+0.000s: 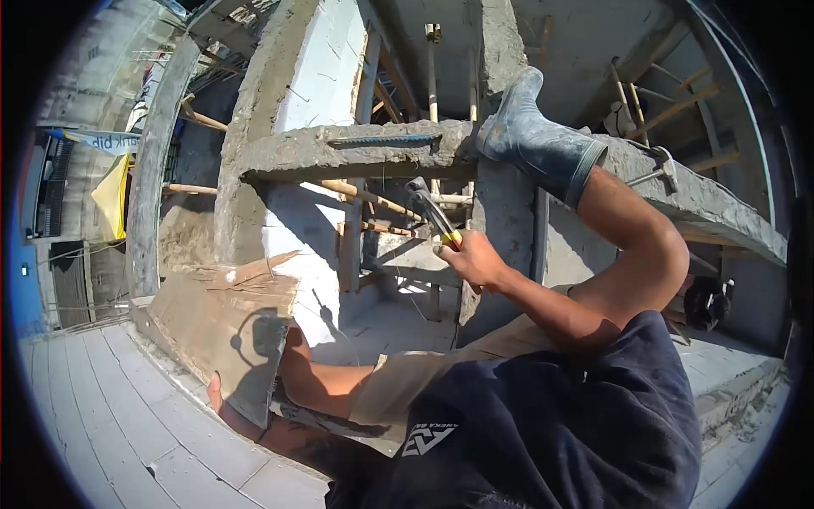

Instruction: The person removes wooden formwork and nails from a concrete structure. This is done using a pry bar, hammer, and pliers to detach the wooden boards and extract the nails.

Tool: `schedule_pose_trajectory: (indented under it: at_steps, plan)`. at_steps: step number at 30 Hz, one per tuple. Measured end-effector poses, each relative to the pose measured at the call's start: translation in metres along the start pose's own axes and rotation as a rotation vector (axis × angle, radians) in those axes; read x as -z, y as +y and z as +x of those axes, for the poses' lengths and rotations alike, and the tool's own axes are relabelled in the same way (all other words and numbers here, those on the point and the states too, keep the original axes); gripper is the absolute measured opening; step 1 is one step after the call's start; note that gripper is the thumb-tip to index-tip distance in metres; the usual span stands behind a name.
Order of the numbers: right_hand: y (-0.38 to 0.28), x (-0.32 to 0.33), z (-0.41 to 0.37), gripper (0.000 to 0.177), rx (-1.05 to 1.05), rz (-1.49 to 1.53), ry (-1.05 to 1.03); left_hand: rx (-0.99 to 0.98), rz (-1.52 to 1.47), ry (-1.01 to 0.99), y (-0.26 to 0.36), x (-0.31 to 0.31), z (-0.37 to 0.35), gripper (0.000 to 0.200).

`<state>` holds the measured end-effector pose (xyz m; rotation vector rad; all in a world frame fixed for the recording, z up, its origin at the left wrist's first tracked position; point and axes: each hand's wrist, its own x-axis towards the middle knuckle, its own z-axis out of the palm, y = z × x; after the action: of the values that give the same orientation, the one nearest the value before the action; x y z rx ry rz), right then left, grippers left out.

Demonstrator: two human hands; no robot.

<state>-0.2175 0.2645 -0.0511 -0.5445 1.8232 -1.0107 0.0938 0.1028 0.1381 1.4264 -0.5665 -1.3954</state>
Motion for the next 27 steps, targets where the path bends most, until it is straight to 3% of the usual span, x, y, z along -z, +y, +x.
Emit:
schedule_pose_trajectory:
  at_steps: [1, 2, 4, 6, 8, 11, 15, 19, 21, 23, 25, 27]
  plan:
    - [-0.010, 0.007, -0.004, 0.028, 0.074, 0.004, 0.062, -0.020, 0.010, 0.054, 0.014, 0.003, -0.018, 0.057]
    - [-0.011, 0.010, -0.002, 0.028, -0.015, 0.143, 0.035, -0.016, 0.021, 0.070, 0.021, -0.002, -0.028, 0.057]
    - [-0.022, 0.018, -0.001, 0.027, 0.008, 0.221, 0.052, 0.021, 0.061, 0.043, 0.030, -0.012, -0.039, 0.057]
    - [-0.018, 0.020, 0.008, 0.033, 0.122, 0.196, 0.125, 0.045, 0.084, 0.020, 0.034, -0.009, -0.043, 0.057]
    - [-0.020, 0.026, 0.006, 0.034, 0.075, 0.259, 0.097, 0.171, 0.081, -0.116, 0.036, 0.000, -0.045, 0.056]
    - [-0.022, 0.034, 0.001, 0.030, 0.089, 0.292, 0.131, 0.198, 0.070, -0.273, 0.037, 0.001, -0.051, 0.056]
    - [-0.022, 0.040, -0.001, 0.029, 0.067, 0.312, 0.101, 0.344, 0.019, -0.335, 0.025, -0.012, -0.057, 0.053]
    - [-0.018, 0.035, 0.005, 0.029, 0.049, 0.370, 0.106, 0.507, 0.077, -0.293, -0.017, -0.008, -0.029, 0.042]
    - [-0.016, 0.033, 0.007, 0.028, 0.061, 0.405, 0.116, 0.670, 0.279, -0.351, -0.049, 0.027, 0.040, 0.036]
    - [-0.019, 0.033, 0.006, 0.028, 0.049, 0.388, 0.118, 0.651, 0.434, -0.519, -0.075, -0.012, 0.035, 0.026]
    - [-0.014, 0.028, 0.008, 0.029, 0.078, 0.384, 0.162, 0.943, 0.544, -0.586, -0.119, -0.014, 0.094, 0.021]
    - [-0.015, 0.029, 0.006, 0.029, 0.056, 0.369, 0.164, 0.876, 0.488, -0.639, -0.167, -0.014, 0.126, 0.028]
